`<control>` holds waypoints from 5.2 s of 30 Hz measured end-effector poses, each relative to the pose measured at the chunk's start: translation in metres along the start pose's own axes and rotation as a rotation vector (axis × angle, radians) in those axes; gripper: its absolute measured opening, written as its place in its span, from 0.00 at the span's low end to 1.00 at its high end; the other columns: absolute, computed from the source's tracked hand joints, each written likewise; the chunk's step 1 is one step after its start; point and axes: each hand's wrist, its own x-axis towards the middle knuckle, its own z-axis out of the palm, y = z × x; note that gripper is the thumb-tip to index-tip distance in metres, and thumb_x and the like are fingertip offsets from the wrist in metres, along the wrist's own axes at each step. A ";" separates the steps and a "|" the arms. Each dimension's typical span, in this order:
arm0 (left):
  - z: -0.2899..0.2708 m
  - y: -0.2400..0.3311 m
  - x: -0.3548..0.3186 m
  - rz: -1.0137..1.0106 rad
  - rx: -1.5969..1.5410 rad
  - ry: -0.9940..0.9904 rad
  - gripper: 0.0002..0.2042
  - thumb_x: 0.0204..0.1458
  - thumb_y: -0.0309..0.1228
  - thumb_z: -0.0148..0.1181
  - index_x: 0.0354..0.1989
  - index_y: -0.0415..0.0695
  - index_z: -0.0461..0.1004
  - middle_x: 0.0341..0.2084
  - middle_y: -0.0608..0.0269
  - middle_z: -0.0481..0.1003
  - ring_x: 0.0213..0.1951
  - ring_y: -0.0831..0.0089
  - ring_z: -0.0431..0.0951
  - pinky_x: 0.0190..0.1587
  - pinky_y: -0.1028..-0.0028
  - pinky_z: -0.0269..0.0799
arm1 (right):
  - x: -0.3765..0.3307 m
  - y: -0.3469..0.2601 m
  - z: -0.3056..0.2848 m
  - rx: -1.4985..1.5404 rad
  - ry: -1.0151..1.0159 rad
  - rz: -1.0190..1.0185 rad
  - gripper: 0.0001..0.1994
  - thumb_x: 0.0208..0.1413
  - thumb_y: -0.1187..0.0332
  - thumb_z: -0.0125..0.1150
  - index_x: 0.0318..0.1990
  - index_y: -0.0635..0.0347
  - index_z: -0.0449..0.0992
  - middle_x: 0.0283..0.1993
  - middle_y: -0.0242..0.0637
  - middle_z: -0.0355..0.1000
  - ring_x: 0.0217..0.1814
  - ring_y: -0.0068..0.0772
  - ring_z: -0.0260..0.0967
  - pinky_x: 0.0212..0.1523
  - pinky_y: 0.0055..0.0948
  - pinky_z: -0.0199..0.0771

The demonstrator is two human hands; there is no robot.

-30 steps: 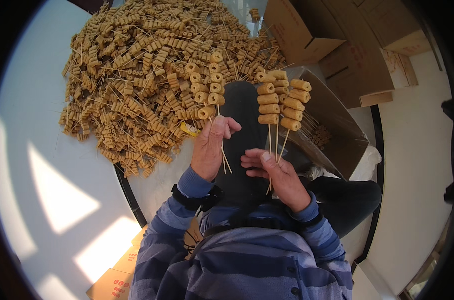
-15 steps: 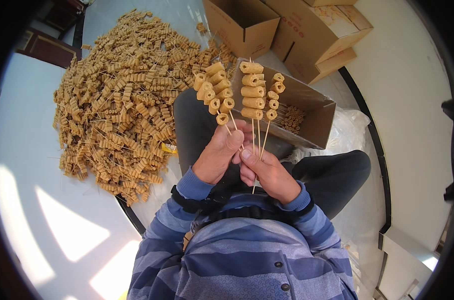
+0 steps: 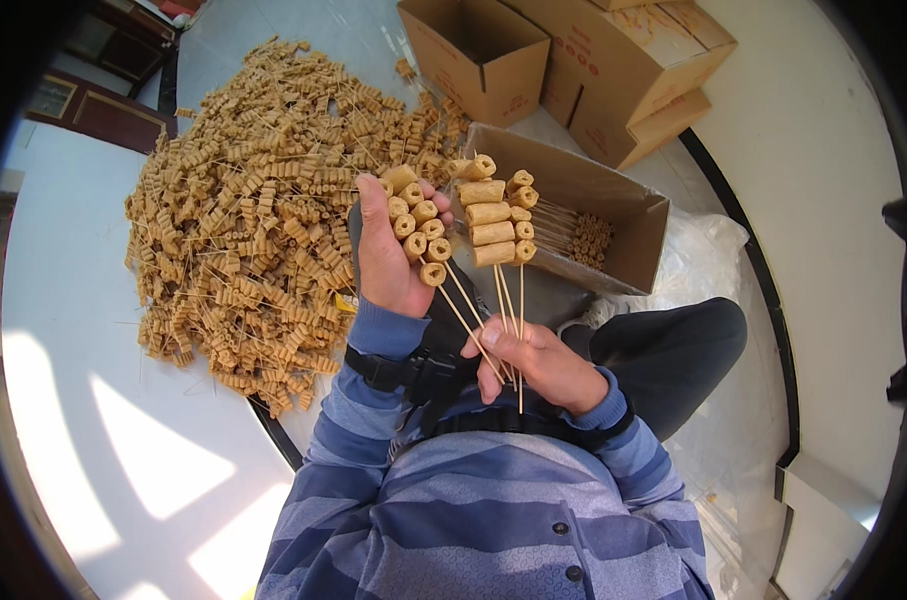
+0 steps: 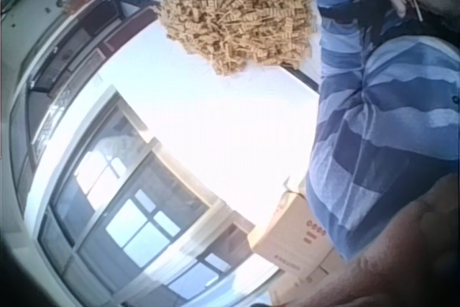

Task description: The person sits on the floor and repeatedly picks up small ring-shaped snacks and wooden skewers, threads the snacks onto the skewers, and places the completed skewers into a cardboard box. The person handles the items by hand and organizes them in the box.

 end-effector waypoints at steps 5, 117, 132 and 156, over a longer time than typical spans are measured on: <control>-0.004 -0.002 -0.009 -0.060 -0.033 0.010 0.27 0.64 0.58 0.48 0.47 0.42 0.70 0.32 0.63 0.73 0.36 0.71 0.76 0.40 0.72 0.75 | -0.001 0.009 0.002 -0.179 0.255 -0.080 0.20 0.74 0.54 0.41 0.49 0.63 0.72 0.23 0.32 0.71 0.26 0.22 0.69 0.33 0.23 0.70; 0.019 -0.015 -0.021 -0.102 -0.193 -0.010 0.33 0.65 0.58 0.44 0.61 0.39 0.68 0.55 0.52 0.74 0.57 0.57 0.75 0.62 0.58 0.70 | -0.023 0.012 -0.011 -0.531 0.378 -0.235 0.19 0.73 0.54 0.43 0.49 0.58 0.77 0.26 0.39 0.73 0.27 0.31 0.74 0.34 0.30 0.74; -0.010 -0.024 -0.025 -0.290 -0.321 -0.250 0.40 0.59 0.65 0.46 0.62 0.36 0.65 0.48 0.47 0.75 0.50 0.55 0.77 0.54 0.56 0.75 | -0.023 0.011 -0.017 -0.376 0.403 -0.183 0.27 0.75 0.49 0.34 0.49 0.63 0.75 0.16 0.23 0.58 0.19 0.16 0.56 0.26 0.20 0.61; -0.007 -0.037 -0.034 -0.400 -0.359 -0.297 0.49 0.55 0.70 0.46 0.70 0.37 0.56 0.62 0.38 0.65 0.63 0.44 0.68 0.67 0.45 0.62 | -0.029 0.007 -0.030 0.020 -0.036 0.178 0.31 0.74 0.45 0.33 0.50 0.62 0.77 0.13 0.20 0.50 0.13 0.14 0.43 0.17 0.18 0.48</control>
